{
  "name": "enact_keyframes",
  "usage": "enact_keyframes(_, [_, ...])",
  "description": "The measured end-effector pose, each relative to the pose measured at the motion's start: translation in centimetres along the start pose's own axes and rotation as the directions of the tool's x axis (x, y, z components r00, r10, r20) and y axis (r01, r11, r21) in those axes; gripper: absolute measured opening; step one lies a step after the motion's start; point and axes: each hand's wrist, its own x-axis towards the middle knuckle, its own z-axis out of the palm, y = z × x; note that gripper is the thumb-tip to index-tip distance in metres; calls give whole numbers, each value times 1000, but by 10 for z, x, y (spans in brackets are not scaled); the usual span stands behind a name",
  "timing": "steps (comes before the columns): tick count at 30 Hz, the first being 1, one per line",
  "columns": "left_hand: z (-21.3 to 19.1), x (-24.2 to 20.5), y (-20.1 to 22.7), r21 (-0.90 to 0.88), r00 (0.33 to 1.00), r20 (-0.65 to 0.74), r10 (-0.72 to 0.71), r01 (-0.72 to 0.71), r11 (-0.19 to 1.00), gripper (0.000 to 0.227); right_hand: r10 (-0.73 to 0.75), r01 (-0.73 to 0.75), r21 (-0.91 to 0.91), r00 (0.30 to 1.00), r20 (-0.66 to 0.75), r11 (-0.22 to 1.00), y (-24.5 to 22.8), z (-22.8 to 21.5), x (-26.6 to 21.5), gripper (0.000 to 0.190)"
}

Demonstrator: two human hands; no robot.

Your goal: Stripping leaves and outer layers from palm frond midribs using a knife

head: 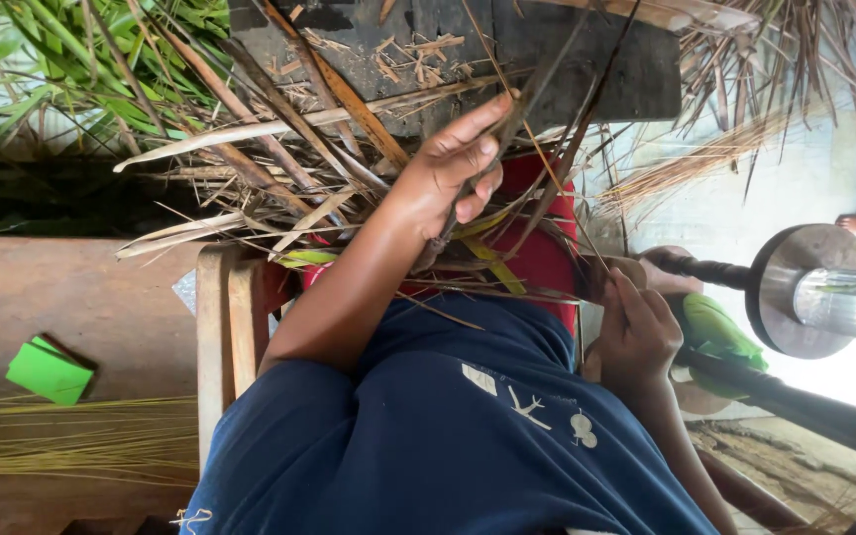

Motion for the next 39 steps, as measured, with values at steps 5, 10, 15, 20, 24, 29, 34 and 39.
enact_keyframes(5, [-2,1,-8,47,996,-47,-71,74,996,58,-27,27,-51,1000,-11,998,-1,-8,-6,11])
enact_keyframes(10, [-13,7,0,22,984,-179,-13,17,1000,56,-48,49,-97,999,4,994,5,-13,-19,10])
enact_keyframes(15, [-21,8,9,11,983,-181,28,-26,1000,60,-106,116,-147,992,75,982,44,-22,-51,11])
enact_keyframes(20, [-23,5,30,-13,985,-155,78,-81,997,62,-165,189,-259,980,113,947,55,-34,-68,5])
enact_keyframes(24, [-29,4,44,-46,975,-200,94,-106,993,56,-174,205,-294,977,127,934,80,-40,-100,8])
enact_keyframes(29, [-41,0,57,-61,954,-266,135,-156,986,57,-157,185,-325,982,109,928,104,-51,-129,8])
enact_keyframes(34, [-51,-3,72,3,933,-317,170,-178,984,60,-146,172,-349,984,100,921,115,-62,-143,8])
enact_keyframes(39, [-67,-10,84,-28,914,-311,260,-283,959,45,-139,168,-502,986,95,848,126,-70,-139,19])
